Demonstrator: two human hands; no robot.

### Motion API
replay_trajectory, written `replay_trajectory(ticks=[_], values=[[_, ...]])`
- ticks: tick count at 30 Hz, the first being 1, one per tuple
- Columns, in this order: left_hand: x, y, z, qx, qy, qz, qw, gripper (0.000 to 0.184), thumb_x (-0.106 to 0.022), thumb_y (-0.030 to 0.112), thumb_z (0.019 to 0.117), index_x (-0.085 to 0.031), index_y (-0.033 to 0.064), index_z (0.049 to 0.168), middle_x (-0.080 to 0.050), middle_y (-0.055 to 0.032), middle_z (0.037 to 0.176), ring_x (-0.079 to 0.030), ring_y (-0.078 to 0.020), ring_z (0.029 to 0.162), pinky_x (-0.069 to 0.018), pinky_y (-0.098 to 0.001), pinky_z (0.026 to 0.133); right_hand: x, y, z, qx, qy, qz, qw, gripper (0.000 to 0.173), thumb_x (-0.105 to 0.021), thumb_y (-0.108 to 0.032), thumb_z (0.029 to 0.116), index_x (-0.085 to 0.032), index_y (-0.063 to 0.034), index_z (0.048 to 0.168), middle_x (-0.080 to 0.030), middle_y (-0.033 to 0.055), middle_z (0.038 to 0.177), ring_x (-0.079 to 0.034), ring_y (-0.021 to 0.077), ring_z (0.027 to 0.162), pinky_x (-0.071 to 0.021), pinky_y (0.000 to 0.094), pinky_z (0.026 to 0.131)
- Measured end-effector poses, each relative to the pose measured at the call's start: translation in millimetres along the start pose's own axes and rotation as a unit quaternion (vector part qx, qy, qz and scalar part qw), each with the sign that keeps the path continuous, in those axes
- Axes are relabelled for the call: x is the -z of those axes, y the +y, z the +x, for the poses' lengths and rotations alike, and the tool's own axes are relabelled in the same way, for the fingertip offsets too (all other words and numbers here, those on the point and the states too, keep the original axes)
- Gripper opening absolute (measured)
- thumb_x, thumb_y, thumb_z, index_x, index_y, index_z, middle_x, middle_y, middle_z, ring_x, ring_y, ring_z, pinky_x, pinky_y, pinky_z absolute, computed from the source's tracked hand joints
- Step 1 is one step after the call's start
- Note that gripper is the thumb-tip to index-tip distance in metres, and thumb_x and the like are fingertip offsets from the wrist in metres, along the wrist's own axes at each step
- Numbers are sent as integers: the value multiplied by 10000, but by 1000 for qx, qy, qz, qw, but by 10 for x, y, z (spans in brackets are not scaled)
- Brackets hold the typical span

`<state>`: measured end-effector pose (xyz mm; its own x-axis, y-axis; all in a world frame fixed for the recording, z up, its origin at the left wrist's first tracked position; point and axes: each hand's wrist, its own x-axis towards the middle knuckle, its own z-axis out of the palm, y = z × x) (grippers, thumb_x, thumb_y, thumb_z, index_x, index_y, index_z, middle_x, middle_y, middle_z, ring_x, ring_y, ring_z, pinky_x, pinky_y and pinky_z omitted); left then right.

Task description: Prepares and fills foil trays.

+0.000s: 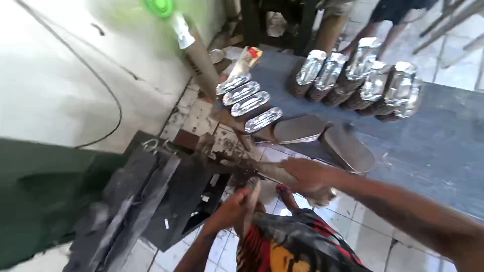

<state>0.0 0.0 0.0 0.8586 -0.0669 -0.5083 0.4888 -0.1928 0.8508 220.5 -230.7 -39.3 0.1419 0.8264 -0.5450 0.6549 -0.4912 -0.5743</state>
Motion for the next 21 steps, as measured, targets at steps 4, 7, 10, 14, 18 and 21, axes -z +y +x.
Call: replay_trajectory(ticks=[4, 7, 10, 14, 18, 21], values=[[524, 675, 1355, 21, -2, 306, 952, 326, -570, 181, 1044, -623, -56, 1261, -610, -247, 1266, -632, -341, 1127, -512, -523, 996, -1384, 1100, -122, -204, 81, 55, 974, 952, -716, -601, 848, -387, -63, 1561, -404, 193, 1600, -372, 385, 1483, -221, 637, 1218], [737, 965, 2358, -8, -63, 483, 873, 304, -551, 225, 1060, -681, -47, 1095, -618, -260, 1191, -638, -384, 1083, -513, -562, 968, -1613, 1401, -50, -236, 96, 54, 965, 931, -690, -657, 822, -448, -94, 1522, -474, 163, 1548, -453, 359, 1424, -338, 591, 1175], [847, 1028, 3023, -23, -128, 561, 817, 325, -586, 240, 1032, -688, -51, 1132, -613, -261, 1226, -618, -394, 1146, -498, -569, 1002, -1560, 1440, -16, -239, 73, 81, 965, 901, -716, -629, 824, -472, -91, 1505, -495, 156, 1522, -470, 367, 1401, -391, 592, 1135], [902, 940, 3366, -31, -160, 562, 811, 370, -707, 301, 960, -684, -24, 1137, -606, -255, 1243, -609, -390, 1157, -499, -568, 1000, -1666, 1655, 24, -250, 93, 106, 958, 888, -731, -641, 790, -514, -117, 1473, -540, 138, 1481, -511, 359, 1363, -420, 596, 1102], [907, 862, 3368, -67, -170, 518, 836, 302, -639, 106, 967, -655, -31, 1235, -638, -239, 1233, -626, -362, 1164, -496, -538, 1021, -1573, 1483, -10, -247, 109, 104, 957, 892, -748, -621, 781, -513, -110, 1474, -546, 136, 1472, -517, 352, 1353, -426, 602, 1088], [930, 785, 3311, -79, -155, 473, 863, 468, -596, -10, 954, -530, 17, 1417, -646, -239, 1275, -651, -382, 1154, -515, -585, 988, -1486, 1282, -33, -267, 114, 128, 948, 877, -769, -566, 808, -490, -98, 1496, -515, 144, 1510, -471, 354, 1400, -337, 602, 1163]])
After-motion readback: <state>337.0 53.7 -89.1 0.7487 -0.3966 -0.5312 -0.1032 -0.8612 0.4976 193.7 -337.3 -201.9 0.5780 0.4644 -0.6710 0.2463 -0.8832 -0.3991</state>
